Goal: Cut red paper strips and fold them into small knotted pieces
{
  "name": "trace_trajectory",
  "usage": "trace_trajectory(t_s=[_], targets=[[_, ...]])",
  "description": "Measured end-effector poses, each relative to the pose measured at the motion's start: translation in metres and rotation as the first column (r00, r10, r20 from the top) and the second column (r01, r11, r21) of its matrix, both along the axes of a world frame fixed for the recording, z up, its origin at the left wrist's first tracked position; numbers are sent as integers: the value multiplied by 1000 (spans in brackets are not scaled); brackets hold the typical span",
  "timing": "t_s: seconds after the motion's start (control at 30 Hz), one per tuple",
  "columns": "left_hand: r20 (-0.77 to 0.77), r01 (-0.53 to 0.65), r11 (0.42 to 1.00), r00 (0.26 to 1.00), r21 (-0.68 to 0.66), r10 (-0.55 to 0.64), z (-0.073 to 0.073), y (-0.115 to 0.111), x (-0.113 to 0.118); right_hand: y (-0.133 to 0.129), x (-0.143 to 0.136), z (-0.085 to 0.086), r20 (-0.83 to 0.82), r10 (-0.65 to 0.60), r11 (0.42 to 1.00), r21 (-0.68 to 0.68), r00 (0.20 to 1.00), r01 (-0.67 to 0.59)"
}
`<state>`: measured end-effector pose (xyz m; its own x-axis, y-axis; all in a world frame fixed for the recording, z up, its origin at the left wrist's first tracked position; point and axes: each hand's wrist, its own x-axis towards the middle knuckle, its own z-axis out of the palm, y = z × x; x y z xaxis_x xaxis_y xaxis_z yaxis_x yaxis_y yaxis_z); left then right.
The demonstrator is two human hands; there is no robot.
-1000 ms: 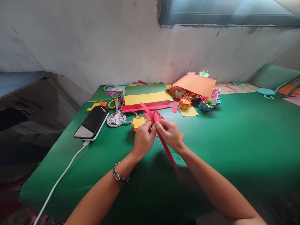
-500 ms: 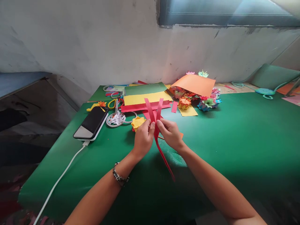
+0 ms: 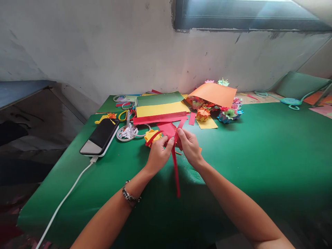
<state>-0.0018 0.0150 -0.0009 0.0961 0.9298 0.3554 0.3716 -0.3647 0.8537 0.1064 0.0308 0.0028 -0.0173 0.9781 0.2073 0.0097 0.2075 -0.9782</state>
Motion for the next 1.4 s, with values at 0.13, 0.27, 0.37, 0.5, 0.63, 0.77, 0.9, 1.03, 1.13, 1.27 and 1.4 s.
trace_trajectory(t_s=[0.13, 0.27, 0.37, 0.5, 0.63, 0.77, 0.9, 1.03, 1.13, 1.27, 1.4], targets=[[-50, -50, 994, 997, 101, 56, 0, 0, -4, -2, 0, -1, 197, 31, 996, 75, 980, -47], [-34, -93, 989, 995, 115, 98, 1, 1, -4, -4, -2, -2, 304, 53, 985, 141, 951, -99], [45, -124, 989, 992, 78, 120, 2, 0, -2, -4, -3, -2, 303, 59, 982, 152, 951, -109], [155, -147, 989, 977, 6, 144, 1, 1, 1, -6, -5, -1, 224, 40, 991, 113, 974, -67], [292, -199, 976, 932, -88, 216, -2, 3, 0, -6, -6, -1, 69, -17, 999, 43, 997, 14], [284, -78, 985, 951, -153, 119, -2, 2, -1, -5, -5, 1, 46, -11, 999, 45, 999, 8], [113, 72, 990, 992, -120, -58, 1, -1, 0, -3, -3, 3, 21, -69, 996, 56, 997, 68], [-75, -2, 1000, 997, -16, 1, 1, -1, -2, -4, -1, 2, 101, -34, 997, 73, 994, 27], [-57, -36, 998, 998, 46, 38, 0, 0, -4, -6, -1, 1, 291, -10, 984, 173, 957, -42], [-9, -50, 998, 999, 34, 50, 0, -1, -4, -7, -2, 0, 325, 38, 968, 223, 945, -116], [92, -45, 999, 995, -23, 47, 1, -2, -2, -8, -2, 0, 305, 53, 964, 234, 951, -128]])
